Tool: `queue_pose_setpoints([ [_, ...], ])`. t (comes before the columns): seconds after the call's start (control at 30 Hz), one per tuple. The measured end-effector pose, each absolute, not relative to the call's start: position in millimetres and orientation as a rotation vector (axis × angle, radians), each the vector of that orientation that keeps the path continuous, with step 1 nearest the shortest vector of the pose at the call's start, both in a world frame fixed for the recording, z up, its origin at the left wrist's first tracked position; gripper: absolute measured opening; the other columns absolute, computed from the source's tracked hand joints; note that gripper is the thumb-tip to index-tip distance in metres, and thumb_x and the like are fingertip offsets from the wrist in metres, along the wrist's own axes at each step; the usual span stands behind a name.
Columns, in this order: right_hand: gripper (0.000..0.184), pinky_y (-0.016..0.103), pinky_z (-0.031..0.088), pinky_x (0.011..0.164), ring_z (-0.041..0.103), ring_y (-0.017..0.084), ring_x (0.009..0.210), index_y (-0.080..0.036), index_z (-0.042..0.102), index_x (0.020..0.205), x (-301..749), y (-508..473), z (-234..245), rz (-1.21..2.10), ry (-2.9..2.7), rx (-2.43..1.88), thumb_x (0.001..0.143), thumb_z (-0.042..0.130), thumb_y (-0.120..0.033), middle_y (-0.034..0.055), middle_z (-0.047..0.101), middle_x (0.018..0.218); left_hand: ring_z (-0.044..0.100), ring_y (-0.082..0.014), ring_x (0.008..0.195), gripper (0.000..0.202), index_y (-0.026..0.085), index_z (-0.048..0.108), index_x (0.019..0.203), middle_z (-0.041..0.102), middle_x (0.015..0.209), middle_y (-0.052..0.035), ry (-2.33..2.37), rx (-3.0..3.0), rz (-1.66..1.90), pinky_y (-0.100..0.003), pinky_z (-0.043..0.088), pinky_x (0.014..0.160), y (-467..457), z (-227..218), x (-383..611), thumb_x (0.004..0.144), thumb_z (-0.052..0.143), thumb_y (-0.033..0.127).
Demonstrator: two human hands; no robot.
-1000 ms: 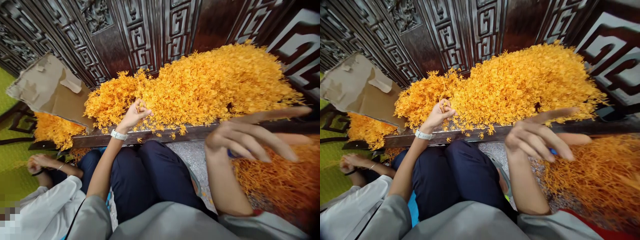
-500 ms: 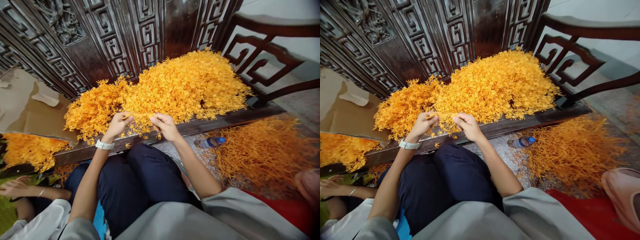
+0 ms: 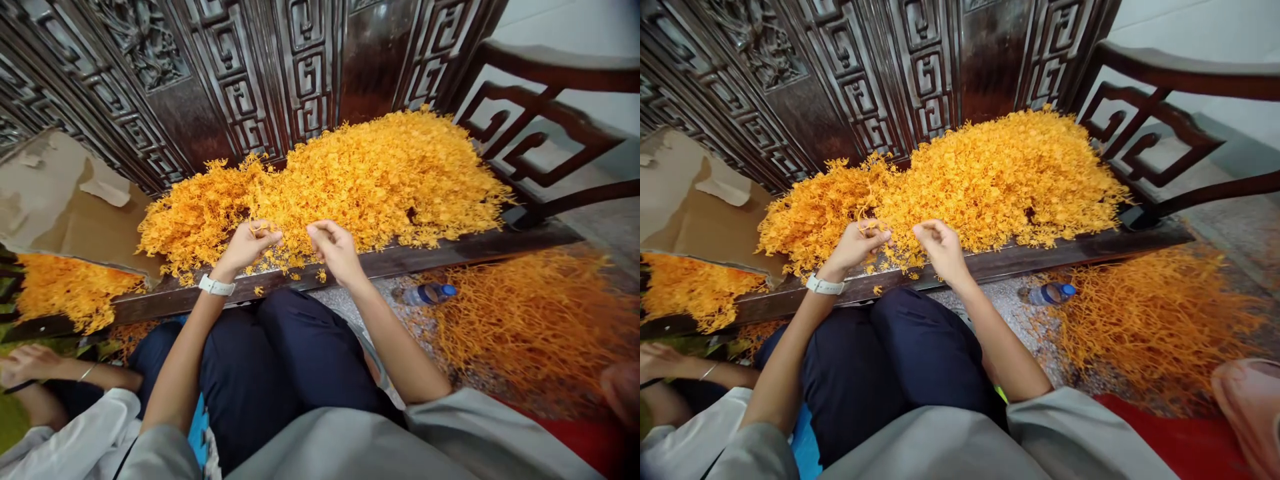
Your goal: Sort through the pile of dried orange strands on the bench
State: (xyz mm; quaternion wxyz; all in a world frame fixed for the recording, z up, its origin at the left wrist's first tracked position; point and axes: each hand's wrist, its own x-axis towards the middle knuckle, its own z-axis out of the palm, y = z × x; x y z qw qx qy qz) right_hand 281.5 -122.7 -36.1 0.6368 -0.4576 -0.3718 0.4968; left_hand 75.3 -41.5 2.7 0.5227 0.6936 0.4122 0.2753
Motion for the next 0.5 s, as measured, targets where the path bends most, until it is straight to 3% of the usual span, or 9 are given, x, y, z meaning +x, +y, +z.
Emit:
queue_pose_setpoints([
  [0.17,0.037,0.028,0.032,0.059,0.045,0.011,0.06,-0.02,0.061,0.081,253,-128,-38,0.886,-1.325,-1.172,0.096,0.069,-0.052,-0.0042,0.052,0.065,0.047,-0.0097,0.053,0.034,0.016,0.067,0.076,0.057,0.06,0.0029,0.969,1.906,0.609,-0.023,0.035,0.053,-45,7,77,0.081,0.085,0.044],
  [0.3,0.037,0.029,0.028,0.059,0.04,0.011,0.058,-0.021,0.045,0.07,252,-115,-41,0.787,-1.395,-1.201,0.103,0.054,-0.034,-0.0053,0.042,0.061,0.053,-0.0129,0.06,0.034,0.015,0.07,0.072,0.062,0.065,-0.0003,0.925,1.982,0.591,-0.025,0.039,0.059,-46,8,81,0.079,0.087,0.043],
  [0.4,0.035,0.029,0.029,0.058,0.039,0.011,0.057,-0.021,0.045,0.069,253,-131,-30,0.851,-1.364,-1.082,0.102,0.054,-0.029,-0.0048,0.042,0.062,0.063,-0.0169,0.065,0.027,0.015,0.075,0.079,0.07,0.071,-0.0044,0.863,1.866,0.623,-0.027,0.046,0.064,-41,-3,74,0.082,0.085,0.04],
  [0.5,0.036,0.028,0.034,0.057,0.039,0.011,0.056,-0.022,0.044,0.07,257,-177,-3,0.974,-1.361,-0.75,0.104,0.054,-0.028,-0.0042,0.041,0.063,0.064,-0.0164,0.065,0.02,0.016,0.074,0.076,0.071,0.07,-0.0055,1.068,1.797,0.882,-0.027,0.047,0.065,-28,-25,60,0.08,0.085,0.032],
])
